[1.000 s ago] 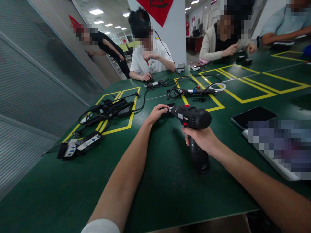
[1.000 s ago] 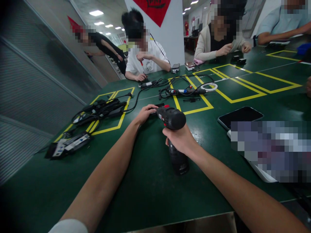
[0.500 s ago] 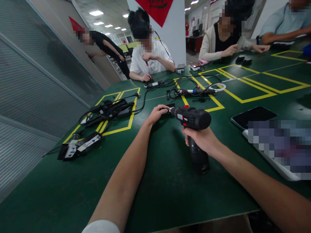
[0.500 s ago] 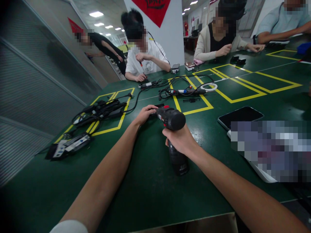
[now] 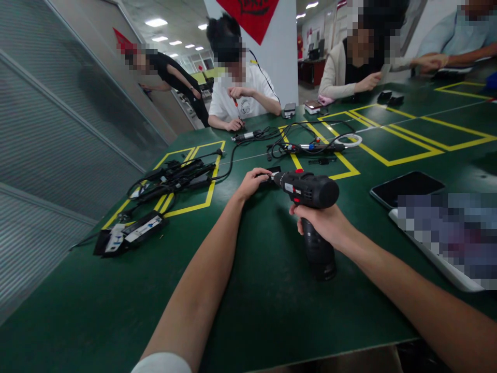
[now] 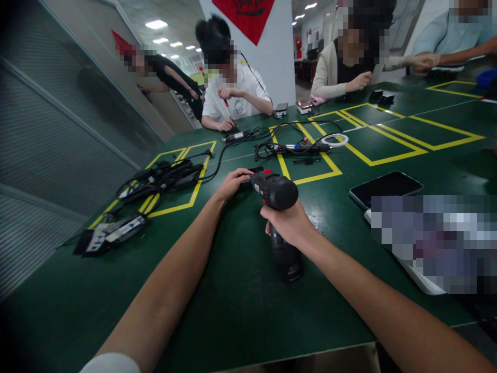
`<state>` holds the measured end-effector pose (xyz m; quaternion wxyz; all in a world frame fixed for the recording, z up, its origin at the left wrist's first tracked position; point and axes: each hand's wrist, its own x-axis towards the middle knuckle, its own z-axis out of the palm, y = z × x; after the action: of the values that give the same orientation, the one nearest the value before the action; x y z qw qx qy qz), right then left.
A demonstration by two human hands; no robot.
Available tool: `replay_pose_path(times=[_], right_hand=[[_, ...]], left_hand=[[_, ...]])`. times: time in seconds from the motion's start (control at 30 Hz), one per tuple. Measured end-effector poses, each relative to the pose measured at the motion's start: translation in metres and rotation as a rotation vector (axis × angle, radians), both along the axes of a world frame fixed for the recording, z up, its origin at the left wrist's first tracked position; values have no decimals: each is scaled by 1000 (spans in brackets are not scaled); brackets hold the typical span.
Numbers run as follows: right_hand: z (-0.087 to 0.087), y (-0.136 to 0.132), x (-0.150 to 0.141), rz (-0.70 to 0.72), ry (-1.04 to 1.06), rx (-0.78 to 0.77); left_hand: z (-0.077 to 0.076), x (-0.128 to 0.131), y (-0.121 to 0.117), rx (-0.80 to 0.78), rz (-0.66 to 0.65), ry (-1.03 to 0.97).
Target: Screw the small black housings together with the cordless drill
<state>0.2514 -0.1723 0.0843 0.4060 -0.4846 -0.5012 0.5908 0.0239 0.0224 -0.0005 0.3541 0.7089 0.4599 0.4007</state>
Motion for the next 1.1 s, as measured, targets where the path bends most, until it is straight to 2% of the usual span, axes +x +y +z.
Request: replay_pose_path(times=[0.23,1.1], right_hand=[[9,-8,2,-18,26,-139],[8,-3,5,-53,88,-159]], left_hand=[[-1,-1,1,51,-1,51],[0,-1,-1,90,-3,117]])
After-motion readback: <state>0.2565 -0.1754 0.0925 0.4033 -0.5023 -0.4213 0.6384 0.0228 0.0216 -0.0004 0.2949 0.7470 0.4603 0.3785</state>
